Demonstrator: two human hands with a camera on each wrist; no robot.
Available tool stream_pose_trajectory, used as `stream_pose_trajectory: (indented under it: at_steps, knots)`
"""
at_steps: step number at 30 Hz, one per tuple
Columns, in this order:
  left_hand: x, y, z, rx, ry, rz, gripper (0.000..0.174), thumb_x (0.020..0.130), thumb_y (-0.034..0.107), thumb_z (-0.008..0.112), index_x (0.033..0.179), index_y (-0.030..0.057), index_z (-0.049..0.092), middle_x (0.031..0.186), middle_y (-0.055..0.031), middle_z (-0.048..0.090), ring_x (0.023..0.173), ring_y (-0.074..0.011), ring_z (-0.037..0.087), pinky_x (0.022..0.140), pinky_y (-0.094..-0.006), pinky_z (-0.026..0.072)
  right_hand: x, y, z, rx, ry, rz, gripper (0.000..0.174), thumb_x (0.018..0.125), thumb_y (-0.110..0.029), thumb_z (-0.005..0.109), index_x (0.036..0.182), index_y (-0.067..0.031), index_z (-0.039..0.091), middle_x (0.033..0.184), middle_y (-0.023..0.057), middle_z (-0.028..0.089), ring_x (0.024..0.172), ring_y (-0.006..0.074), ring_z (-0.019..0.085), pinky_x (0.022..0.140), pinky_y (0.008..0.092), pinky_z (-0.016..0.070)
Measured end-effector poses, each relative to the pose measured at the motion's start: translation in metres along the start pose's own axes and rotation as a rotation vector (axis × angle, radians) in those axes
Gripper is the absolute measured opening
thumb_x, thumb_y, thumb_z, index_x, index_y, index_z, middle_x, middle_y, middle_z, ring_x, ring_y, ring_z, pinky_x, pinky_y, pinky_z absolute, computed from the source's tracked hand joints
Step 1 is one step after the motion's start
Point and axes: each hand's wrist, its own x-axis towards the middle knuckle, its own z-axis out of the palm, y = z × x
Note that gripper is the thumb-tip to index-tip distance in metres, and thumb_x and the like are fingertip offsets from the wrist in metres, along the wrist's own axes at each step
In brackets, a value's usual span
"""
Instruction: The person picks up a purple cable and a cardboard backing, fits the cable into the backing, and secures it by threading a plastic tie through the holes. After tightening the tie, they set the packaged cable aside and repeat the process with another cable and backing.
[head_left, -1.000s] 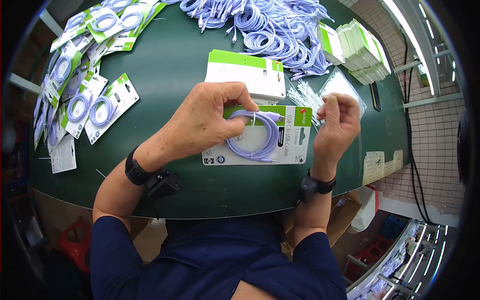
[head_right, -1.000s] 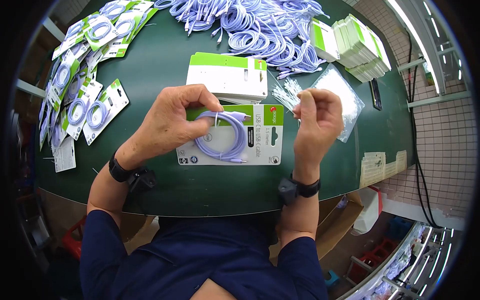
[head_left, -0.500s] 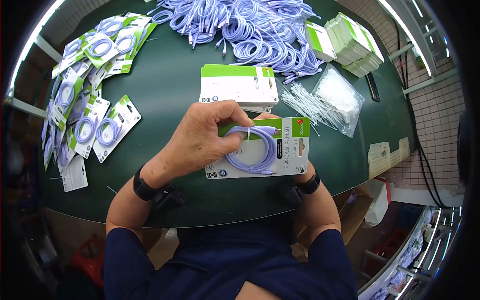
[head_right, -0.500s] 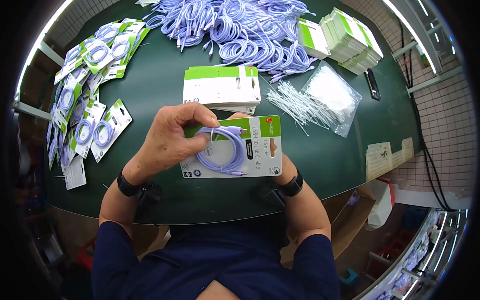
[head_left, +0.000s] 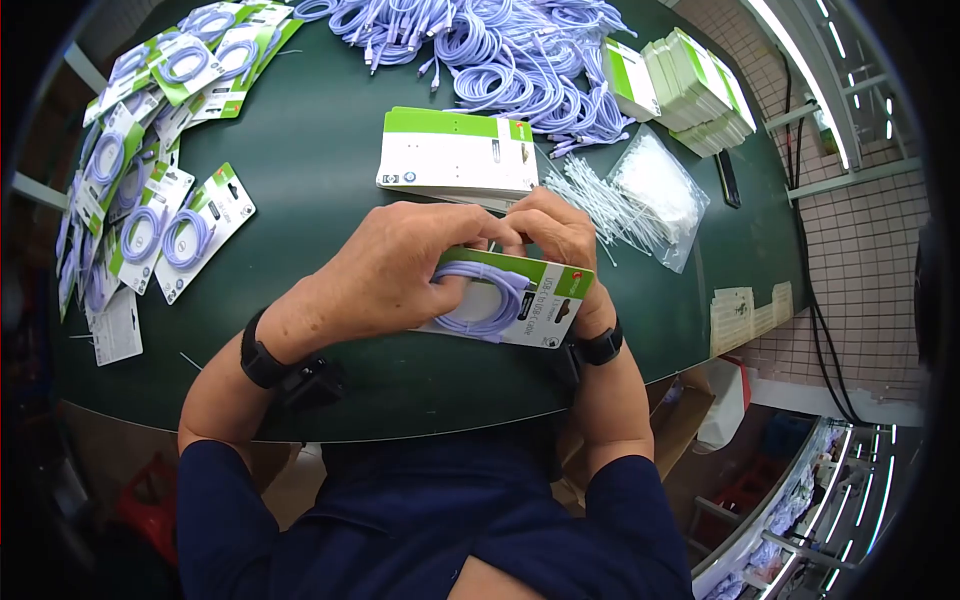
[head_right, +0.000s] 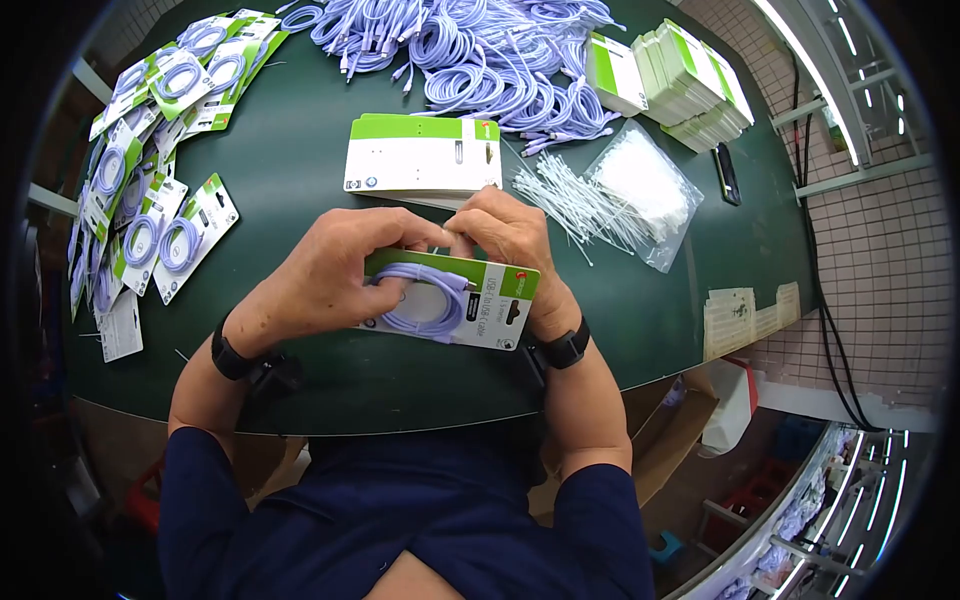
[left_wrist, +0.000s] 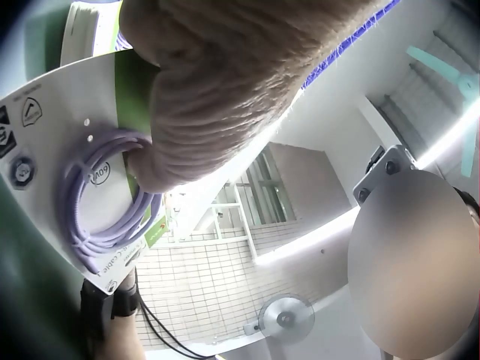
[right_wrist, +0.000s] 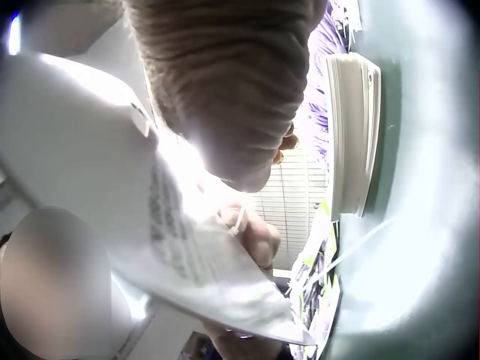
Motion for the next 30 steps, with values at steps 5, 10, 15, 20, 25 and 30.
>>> stream_pose_trajectory:
  at_steps: [5,10,15,20,25,30]
  knots:
    - [-0.002,-0.003,0.002,0.274,-0.071,0.178,0.036,0.074,-0.005,0.075,0.108,0.0062,0.075,0.096,-0.0098,0.072,0.085,-0.0316,0.071,0.075,-0.0380,0.0572,0.001,-0.001,0.002,-0.019,0.019,-0.035,0.020,0.071,0.008,0.075,0.087,-0.0030,0.070,0.079,0.0067,0.065,0.069,0.0202,0.065,0.060,0.0316,0.0512]
    - [-0.003,-0.003,0.005,0.306,-0.104,0.222,0.033,0.076,0.001,0.082,0.108,0.0069,0.076,0.096,-0.0092,0.071,0.083,-0.0331,0.069,0.071,-0.0418,0.0553,-0.003,0.006,0.007,-0.024,0.028,-0.086,0.021,0.071,0.009,0.072,0.088,-0.0027,0.071,0.081,0.0068,0.066,0.066,0.0196,0.064,0.057,0.0313,0.0496]
    - [-0.003,-0.003,0.007,0.222,-0.094,0.206,0.028,0.077,0.004,0.084,0.105,0.0070,0.076,0.092,-0.0092,0.068,0.081,-0.0331,0.069,0.069,-0.0429,0.0542,0.000,0.001,0.009,-0.024,0.052,-0.107,0.021,0.070,0.010,0.068,0.086,-0.0037,0.069,0.079,0.0055,0.065,0.065,0.0202,0.063,0.057,0.0318,0.0493]
    - [-0.004,0.000,0.011,0.288,-0.126,0.166,0.020,0.080,0.006,0.081,0.098,0.0063,0.072,0.091,-0.0096,0.066,0.087,-0.0334,0.069,0.074,-0.0451,0.0557,-0.006,0.007,0.009,-0.095,0.027,-0.080,0.019,0.072,0.009,0.067,0.084,-0.0043,0.068,0.078,0.0061,0.064,0.064,0.0218,0.063,0.057,0.0318,0.0491]
    - [-0.007,-0.001,0.018,0.448,-0.050,0.247,0.026,0.079,0.003,0.081,0.103,0.0055,0.071,0.089,-0.0107,0.064,0.084,-0.0313,0.068,0.070,-0.0432,0.0553,-0.004,0.006,0.003,0.030,-0.018,0.077,0.016,0.081,0.007,0.066,0.089,-0.0045,0.072,0.080,0.0058,0.066,0.065,0.0176,0.063,0.059,0.0306,0.0502]
    - [0.002,0.004,-0.005,0.128,0.291,0.059,0.025,0.090,-0.001,0.079,0.114,0.0029,0.071,0.097,-0.0053,0.070,0.081,-0.0151,0.070,0.072,-0.0331,0.0566,-0.009,0.024,-0.015,0.522,0.245,0.461,0.012,0.099,-0.006,0.069,0.109,-0.0017,0.073,0.092,0.0050,0.072,0.075,0.0115,0.066,0.068,0.0272,0.0539]
